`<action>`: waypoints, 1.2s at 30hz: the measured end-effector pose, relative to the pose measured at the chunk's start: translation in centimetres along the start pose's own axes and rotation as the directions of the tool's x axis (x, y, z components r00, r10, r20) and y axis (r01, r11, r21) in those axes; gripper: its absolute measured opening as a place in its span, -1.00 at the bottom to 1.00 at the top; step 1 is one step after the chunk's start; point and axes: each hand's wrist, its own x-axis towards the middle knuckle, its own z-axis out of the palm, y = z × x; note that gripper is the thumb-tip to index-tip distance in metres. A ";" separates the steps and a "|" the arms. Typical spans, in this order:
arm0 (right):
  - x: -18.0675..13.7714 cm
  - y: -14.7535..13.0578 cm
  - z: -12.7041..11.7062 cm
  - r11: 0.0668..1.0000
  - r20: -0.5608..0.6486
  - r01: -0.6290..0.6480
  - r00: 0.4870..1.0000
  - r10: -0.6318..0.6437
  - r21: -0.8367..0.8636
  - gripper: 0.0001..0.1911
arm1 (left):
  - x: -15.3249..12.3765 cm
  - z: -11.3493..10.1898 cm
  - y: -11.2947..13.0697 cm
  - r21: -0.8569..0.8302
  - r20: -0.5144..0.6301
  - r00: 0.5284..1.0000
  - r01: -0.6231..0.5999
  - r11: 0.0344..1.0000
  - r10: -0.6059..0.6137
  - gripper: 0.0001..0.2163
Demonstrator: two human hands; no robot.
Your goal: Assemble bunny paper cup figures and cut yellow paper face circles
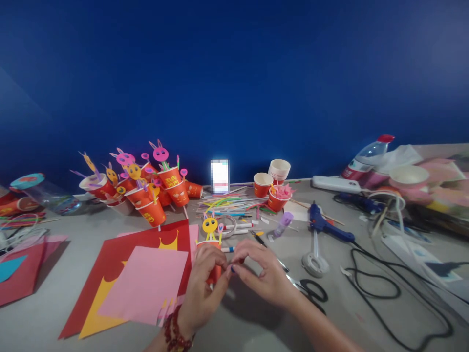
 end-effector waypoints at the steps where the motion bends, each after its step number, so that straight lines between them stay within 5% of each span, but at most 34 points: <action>1: 0.0 0.0 0.0 1.000 0.005 -0.008 1.000 0.008 0.008 -0.93 | 0.0 0.0 0.0 0.002 -0.002 1.000 -0.003 1.000 0.003 -0.93; 8: 0.0 0.0 0.1 0.994 0.008 -0.076 0.997 0.076 0.076 -0.94 | 0.1 0.0 0.1 -0.012 -0.030 1.000 0.000 1.000 0.000 -0.91; 12: -0.2 0.1 0.2 0.969 -0.088 -0.163 0.979 0.182 0.184 -0.68 | 0.2 -0.1 0.1 -0.094 -0.076 0.995 0.058 0.994 -0.066 -0.86; 15: -0.2 0.1 0.3 0.952 -0.125 -0.193 0.966 0.226 0.236 -0.82 | 0.2 -0.2 -0.2 -0.170 -0.090 0.989 0.101 0.980 -0.118 -0.85; 23: -0.2 0.3 1.5 0.938 -0.077 -0.249 0.959 0.274 0.241 -0.78 | -0.1 0.0 -0.4 -0.175 -0.105 0.985 0.117 0.978 -0.137 -0.85; 26: -0.3 0.5 1.4 0.925 -0.131 -0.255 0.945 0.300 0.282 -0.74 | 0.0 -0.5 -1.0 -0.094 -0.178 0.977 0.099 0.991 -0.115 -0.91; 30: -0.3 1.1 1.1 0.859 -0.239 -0.280 0.882 0.406 0.429 -0.69 | 0.8 -2.0 -3.3 0.228 -0.348 0.932 0.192 0.954 -0.105 -0.65; 33: -0.1 1.5 1.1 0.801 -0.227 -0.300 0.855 0.467 0.518 -0.66 | 1.3 -3.0 -4.7 0.441 -0.265 0.938 0.326 0.836 -0.225 -0.42; 36: 0.0 1.7 1.5 0.760 -0.141 -0.334 0.864 0.483 0.558 -0.64 | 1.5 -3.4 -5.1 0.501 -0.127 0.896 0.429 0.752 -0.426 -0.33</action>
